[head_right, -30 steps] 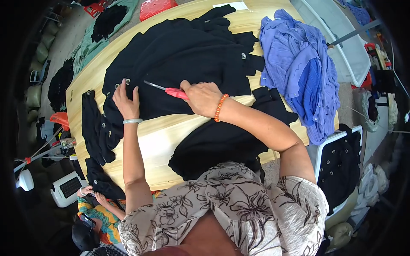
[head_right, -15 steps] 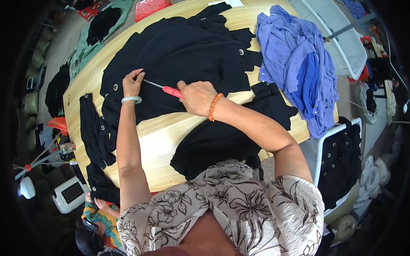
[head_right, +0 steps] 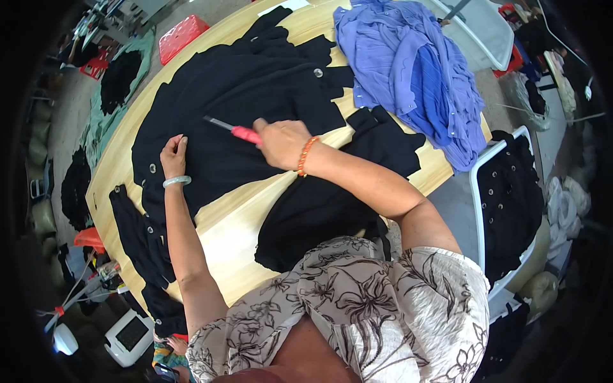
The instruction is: Inspecting garments and using thread nippers to trim loose threads at a workbench.
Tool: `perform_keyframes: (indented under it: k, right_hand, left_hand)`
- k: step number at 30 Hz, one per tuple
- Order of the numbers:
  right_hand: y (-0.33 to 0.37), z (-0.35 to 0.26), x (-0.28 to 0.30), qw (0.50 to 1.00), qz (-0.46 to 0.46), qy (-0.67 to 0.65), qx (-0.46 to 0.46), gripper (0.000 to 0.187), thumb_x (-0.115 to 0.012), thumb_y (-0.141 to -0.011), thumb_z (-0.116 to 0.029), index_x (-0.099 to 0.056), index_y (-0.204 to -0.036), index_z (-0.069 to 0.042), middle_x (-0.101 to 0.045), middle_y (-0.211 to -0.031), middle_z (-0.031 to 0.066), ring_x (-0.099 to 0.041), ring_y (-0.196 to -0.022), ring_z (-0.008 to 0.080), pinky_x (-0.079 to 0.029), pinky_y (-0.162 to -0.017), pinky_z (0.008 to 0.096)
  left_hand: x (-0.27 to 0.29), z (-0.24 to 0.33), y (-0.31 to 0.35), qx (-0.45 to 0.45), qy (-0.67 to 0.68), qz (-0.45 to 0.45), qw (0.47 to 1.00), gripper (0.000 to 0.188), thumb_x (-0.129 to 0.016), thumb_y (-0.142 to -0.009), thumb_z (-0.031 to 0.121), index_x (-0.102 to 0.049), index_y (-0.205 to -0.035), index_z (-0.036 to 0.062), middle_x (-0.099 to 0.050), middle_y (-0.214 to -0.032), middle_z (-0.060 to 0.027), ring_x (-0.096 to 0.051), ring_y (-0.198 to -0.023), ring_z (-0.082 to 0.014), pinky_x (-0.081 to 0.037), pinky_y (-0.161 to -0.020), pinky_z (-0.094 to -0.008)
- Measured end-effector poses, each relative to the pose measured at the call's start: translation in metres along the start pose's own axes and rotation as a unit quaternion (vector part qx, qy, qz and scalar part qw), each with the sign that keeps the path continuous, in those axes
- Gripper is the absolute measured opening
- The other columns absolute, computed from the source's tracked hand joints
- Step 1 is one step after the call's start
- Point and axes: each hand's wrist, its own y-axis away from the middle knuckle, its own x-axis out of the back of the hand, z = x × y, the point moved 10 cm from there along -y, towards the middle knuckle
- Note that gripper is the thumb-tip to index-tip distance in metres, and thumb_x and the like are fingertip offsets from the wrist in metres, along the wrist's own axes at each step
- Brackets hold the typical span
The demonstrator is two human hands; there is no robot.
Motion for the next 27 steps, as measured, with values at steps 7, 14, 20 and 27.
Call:
perform_keyframes:
  k: [7,14,20,27]
  right_hand:
    - [0.048,0.158,0.063,0.962,0.101,0.126,-0.219,0.026,-0.059,-0.087,-0.024,-0.055,-0.103,-0.004,-0.067,-0.083,0.0222,-0.067,-0.078,0.0391,-0.052,-0.070,0.0492]
    - [0.044,0.050,0.035,0.995,0.060,0.059,-0.059,0.033,-0.066,-0.084,-0.028,-0.052,-0.102,-0.005,-0.063,-0.068,0.0196,-0.065,-0.068,0.0395,-0.051,-0.061,0.0489]
    - [0.048,-0.051,-0.022,0.989,-0.075,-0.045,0.116,0.027,-0.060,-0.088,-0.023,-0.052,-0.106,-0.004,-0.063,-0.069,0.0182,-0.064,-0.071,0.0390,-0.049,-0.063,0.0484]
    - [0.076,0.015,-0.008,0.999,-0.014,-0.010,0.047,0.021,-0.059,-0.087,-0.016,-0.053,-0.106,-0.007,-0.064,-0.070,0.0178,-0.065,-0.069,0.0367,-0.050,-0.062,0.0469]
  left_hand:
    - [0.000,0.005,0.002,0.001,-0.033,0.015,0.999,0.022,-0.068,-0.086,0.027,-0.072,-0.097,0.0091,-0.070,-0.091,-0.0096,-0.063,-0.094,-0.0246,-0.047,-0.088,-0.0355]
    - [0.002,0.033,0.008,-0.009,-0.127,0.048,0.991,0.025,-0.070,-0.084,0.034,-0.072,-0.094,0.0119,-0.070,-0.090,-0.0093,-0.062,-0.094,-0.0275,-0.045,-0.088,-0.0407]
    - [0.013,0.036,0.020,-0.023,-0.123,0.079,0.989,0.026,-0.075,-0.079,0.032,-0.071,-0.097,0.0137,-0.067,-0.100,-0.0078,-0.056,-0.103,-0.0285,-0.043,-0.093,-0.0422]
    - [0.029,-0.008,0.068,0.029,0.008,0.067,0.997,0.063,-0.083,-0.070,0.023,-0.055,-0.123,0.0058,-0.062,-0.113,-0.0146,-0.060,-0.100,-0.0259,-0.047,-0.089,-0.0345]
